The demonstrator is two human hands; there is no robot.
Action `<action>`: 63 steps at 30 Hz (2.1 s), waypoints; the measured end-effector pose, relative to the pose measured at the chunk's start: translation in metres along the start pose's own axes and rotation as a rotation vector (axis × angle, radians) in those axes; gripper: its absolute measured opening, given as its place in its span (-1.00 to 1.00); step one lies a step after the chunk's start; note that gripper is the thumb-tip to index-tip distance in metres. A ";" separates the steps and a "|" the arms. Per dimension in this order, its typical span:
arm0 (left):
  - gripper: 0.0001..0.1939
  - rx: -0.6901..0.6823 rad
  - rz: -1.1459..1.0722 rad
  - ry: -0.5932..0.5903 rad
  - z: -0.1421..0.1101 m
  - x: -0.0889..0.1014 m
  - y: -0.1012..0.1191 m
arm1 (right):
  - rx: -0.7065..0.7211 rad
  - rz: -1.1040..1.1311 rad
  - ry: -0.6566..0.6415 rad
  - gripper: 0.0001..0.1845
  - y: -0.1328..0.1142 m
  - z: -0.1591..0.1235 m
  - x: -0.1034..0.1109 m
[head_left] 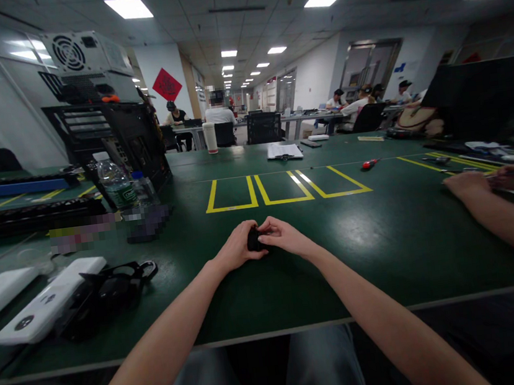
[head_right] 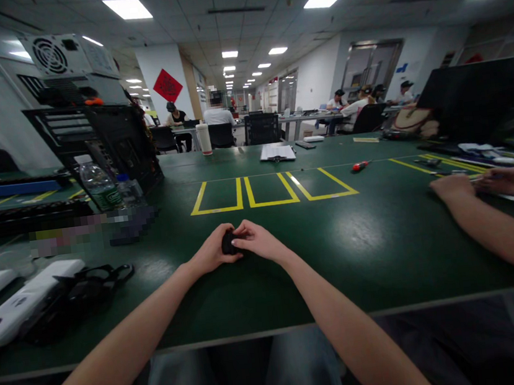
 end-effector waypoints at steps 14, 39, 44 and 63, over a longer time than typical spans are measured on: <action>-0.41 0.013 -0.001 0.009 0.001 -0.001 -0.002 | -0.032 -0.011 -0.009 -0.70 0.004 0.001 -0.001; -0.40 -0.006 0.026 0.005 0.001 -0.001 -0.002 | -0.091 -0.065 0.050 -0.71 0.011 0.003 0.001; -0.41 -0.022 0.026 0.010 0.001 -0.002 -0.004 | -0.041 0.031 -0.029 -0.68 0.007 0.002 -0.001; -0.40 0.013 -0.011 -0.019 0.000 0.003 0.001 | -0.043 0.060 -0.016 -0.75 -0.002 -0.001 -0.002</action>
Point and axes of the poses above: each hand's wrist, its own z-axis towards the middle knuckle, its own x-axis out of the back of the hand, y = z × x, the point moved 4 cm from there along z, towards the middle knuckle, and after that the axes turned 3 degrees about x, right-handed, at the moved point
